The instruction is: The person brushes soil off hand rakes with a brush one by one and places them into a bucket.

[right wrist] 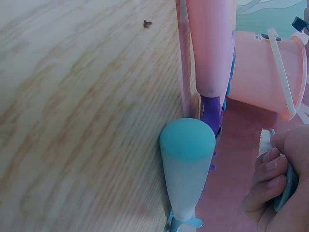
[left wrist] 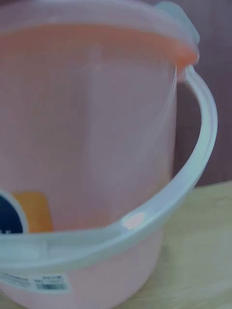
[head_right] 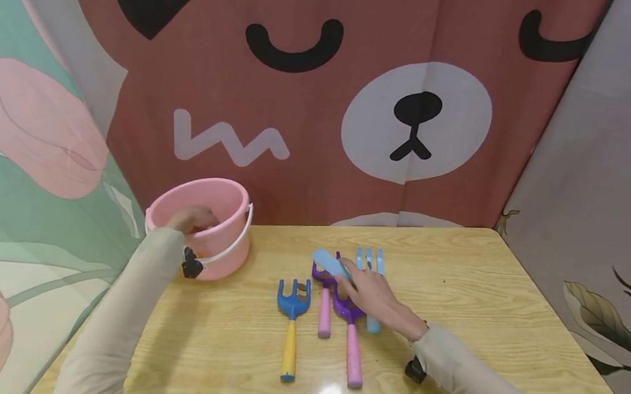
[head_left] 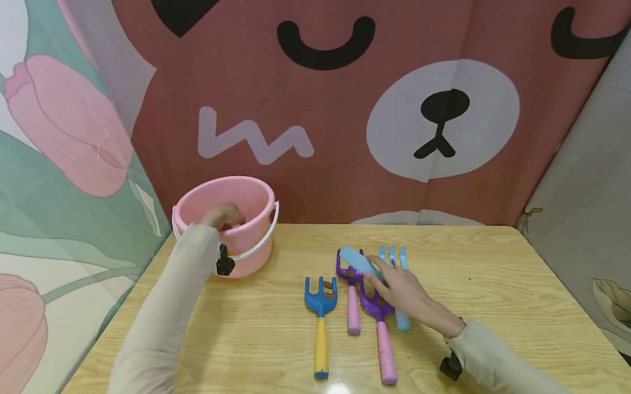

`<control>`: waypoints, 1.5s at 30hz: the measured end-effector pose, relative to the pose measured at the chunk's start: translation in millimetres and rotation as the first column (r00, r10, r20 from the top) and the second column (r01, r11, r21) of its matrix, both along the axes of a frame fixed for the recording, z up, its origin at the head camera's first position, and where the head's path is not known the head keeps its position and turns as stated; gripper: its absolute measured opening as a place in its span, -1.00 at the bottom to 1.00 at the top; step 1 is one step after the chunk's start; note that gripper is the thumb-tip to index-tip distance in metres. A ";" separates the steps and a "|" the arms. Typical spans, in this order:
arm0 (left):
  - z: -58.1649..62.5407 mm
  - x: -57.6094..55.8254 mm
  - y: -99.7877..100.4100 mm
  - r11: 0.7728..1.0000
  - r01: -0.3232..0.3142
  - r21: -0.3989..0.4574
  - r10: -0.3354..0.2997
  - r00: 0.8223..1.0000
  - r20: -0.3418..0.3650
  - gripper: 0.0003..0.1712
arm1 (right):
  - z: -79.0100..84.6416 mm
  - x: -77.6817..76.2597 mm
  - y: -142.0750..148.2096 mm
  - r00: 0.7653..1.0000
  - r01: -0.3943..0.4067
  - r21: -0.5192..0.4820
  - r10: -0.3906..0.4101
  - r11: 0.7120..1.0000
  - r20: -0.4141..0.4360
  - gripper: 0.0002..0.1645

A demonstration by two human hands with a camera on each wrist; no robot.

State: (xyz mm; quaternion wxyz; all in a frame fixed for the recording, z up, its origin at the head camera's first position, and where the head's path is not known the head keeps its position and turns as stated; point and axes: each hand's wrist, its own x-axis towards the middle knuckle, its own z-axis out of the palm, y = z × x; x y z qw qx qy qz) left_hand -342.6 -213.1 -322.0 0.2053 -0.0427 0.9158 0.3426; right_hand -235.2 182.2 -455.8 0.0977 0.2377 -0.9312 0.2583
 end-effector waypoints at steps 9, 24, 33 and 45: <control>10.2 2.4 2.9 0.997 0.018 0.079 -0.012 0.997 -0.076 -0.82 | 1.6 2.3 4.2 0.999 0.001 -0.022 0.000 1.000 0.041 -0.44; 23.0 32.6 13.7 0.978 0.017 0.206 0.103 0.824 -0.557 -0.76 | 2.2 4.5 6.9 0.999 0.011 -0.019 -0.010 1.000 0.049 -0.45; 26.9 60.9 33.3 0.981 0.122 0.152 0.023 0.703 -0.711 -0.79 | 1.4 3.8 8.2 0.999 0.022 -0.006 -0.022 1.000 0.029 -0.45; 13.0 93.9 51.8 0.955 0.218 0.201 -0.030 0.745 -0.666 -0.75 | 2.7 3.3 9.7 0.999 0.030 -0.007 -0.029 1.000 0.028 -0.44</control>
